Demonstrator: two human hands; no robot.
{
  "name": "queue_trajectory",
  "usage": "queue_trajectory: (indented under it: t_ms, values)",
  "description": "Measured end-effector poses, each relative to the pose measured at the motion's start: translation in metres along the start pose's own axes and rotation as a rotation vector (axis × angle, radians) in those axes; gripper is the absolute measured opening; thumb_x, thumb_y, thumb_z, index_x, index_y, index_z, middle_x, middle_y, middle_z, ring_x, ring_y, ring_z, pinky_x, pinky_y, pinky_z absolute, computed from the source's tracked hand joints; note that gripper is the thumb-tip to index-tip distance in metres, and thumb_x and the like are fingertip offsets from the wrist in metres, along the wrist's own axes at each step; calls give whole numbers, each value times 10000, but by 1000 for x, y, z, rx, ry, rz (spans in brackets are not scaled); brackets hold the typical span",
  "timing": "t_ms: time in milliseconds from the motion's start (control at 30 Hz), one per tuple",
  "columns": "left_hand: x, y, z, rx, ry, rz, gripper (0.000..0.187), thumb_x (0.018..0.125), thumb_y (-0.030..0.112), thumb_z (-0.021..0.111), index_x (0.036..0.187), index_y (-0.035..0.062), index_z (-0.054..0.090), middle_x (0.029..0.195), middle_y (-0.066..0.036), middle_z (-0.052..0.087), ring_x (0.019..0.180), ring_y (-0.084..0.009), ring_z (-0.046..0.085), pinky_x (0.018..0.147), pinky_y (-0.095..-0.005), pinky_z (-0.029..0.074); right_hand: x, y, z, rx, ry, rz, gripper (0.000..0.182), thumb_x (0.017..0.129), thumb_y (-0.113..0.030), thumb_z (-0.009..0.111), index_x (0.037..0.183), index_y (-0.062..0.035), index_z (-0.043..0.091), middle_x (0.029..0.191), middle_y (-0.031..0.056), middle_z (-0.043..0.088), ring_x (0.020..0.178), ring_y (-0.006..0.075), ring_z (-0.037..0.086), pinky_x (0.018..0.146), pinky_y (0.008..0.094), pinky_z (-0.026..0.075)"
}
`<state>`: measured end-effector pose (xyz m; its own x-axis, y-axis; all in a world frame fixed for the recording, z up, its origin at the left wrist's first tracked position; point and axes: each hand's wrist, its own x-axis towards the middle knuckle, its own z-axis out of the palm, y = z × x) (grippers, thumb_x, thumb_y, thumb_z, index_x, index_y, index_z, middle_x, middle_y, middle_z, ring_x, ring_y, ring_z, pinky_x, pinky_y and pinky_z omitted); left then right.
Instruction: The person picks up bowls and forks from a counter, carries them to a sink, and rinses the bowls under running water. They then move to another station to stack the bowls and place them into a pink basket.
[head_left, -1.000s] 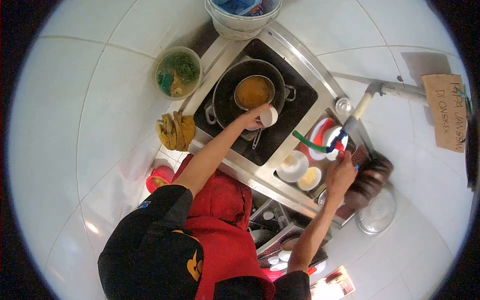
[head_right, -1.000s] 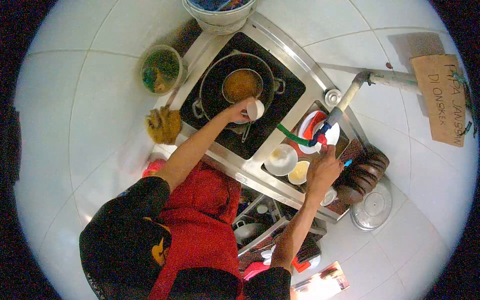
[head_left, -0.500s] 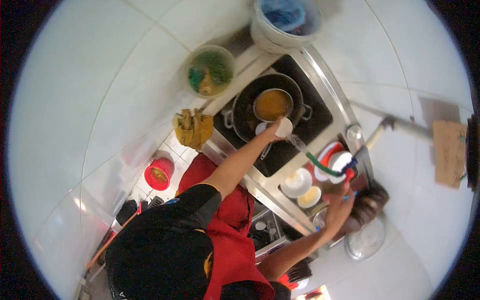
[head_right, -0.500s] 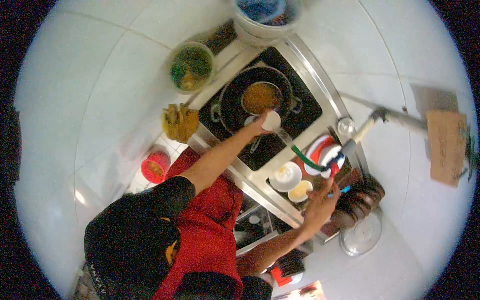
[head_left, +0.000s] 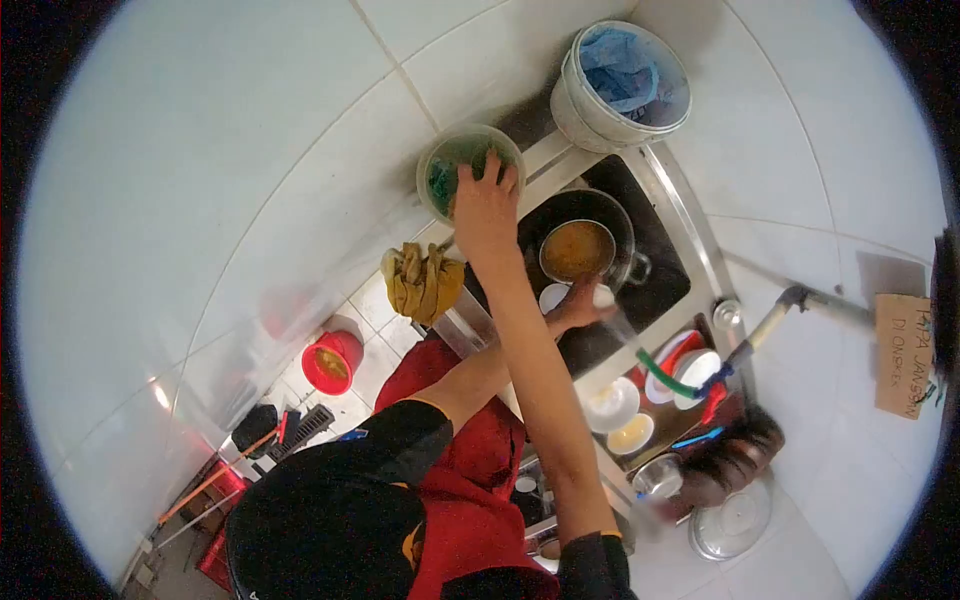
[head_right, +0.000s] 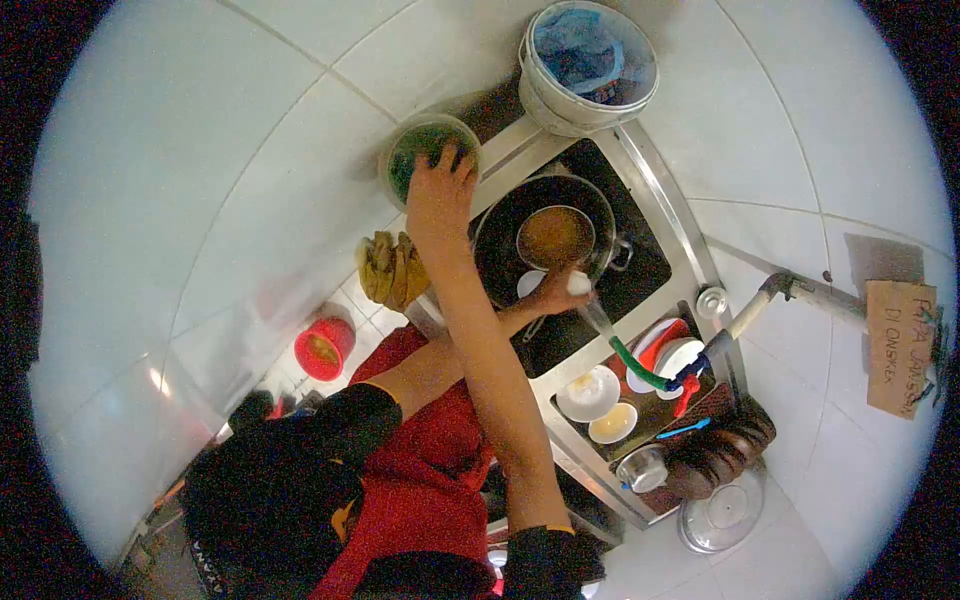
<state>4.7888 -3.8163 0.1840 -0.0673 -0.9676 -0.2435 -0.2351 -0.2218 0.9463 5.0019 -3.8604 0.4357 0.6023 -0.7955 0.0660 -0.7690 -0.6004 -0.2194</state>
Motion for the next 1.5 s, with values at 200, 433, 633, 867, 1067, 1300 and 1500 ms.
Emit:
queue_trajectory:
  t_ms: [200, 433, 633, 867, 1067, 1300, 1500]
  values:
    - [-13, 18, -17, 135, 83, 166, 679, 825, 362, 745, 1320, -9, 464, 1253, -229, 559, 1166, -367, 536, 1017, -449, 410, 31, 4, -19, 197, -425, 115, 407, 771, -54, 681, 1172, -22, 620, 1134, 261, 607, 1069, 393, 603, 928, 422, 489]
    - [-29, 27, -91, -1953, -214, -275, 576, 1021, 469, 392, 1442, 76, 387, 1396, -87, 494, 1274, -236, 494, 1065, -383, 412, -45, 86, -109, 1070, -65, 168, 405, 798, -15, 703, 1194, 17, 626, 1006, 140, 675, 932, 169, 638, 841, 278, 497]
    - [-31, 64, -142, -1413, -241, -412, 477, 971, 497, 463, 1328, 184, 497, 1306, -35, 551, 1164, -213, 575, 976, -429, 502, -151, 164, -33, 963, -37, 452, 397, 790, 47, 657, 1184, 16, 638, 1119, 150, 645, 1017, 229, 643, 897, 329, 501]
    - [-17, 81, -132, -743, -76, -414, 444, 969, 433, 509, 1274, 113, 543, 1190, -34, 578, 1080, -161, 556, 867, -361, 464, -177, 132, 34, 186, 149, 433, 451, 762, 51, 567, 1191, -59, 651, 1208, 241, 585, 1149, 423, 552, 974, 483, 457]
    - [-19, 73, -116, -944, -98, -690, 535, 925, 499, 554, 1264, 85, 547, 1212, -84, 579, 1088, -213, 569, 928, -377, 461, -180, 166, 43, 457, 109, 501, 366, 756, 7, 603, 1086, -102, 719, 1137, 172, 630, 1114, 378, 575, 903, 467, 504]
    - [-18, 75, -132, -443, -14, -598, 523, 932, 526, 554, 1203, 78, 576, 1172, -73, 603, 1036, -174, 595, 865, -379, 494, -195, 179, 26, 543, -223, 694, 334, 758, -86, 638, 1086, -45, 689, 1185, 225, 598, 1104, 412, 574, 933, 476, 484]
    - [-13, 91, -169, -470, -598, -477, 619, 941, 554, 544, 1247, 17, 569, 1086, -106, 658, 1020, -199, 629, 904, -346, 483, -220, 186, 46, 976, 190, 733, 527, 789, -22, 589, 1309, -19, 504, 1220, 257, 574, 1142, 408, 556, 1045, 452, 394]
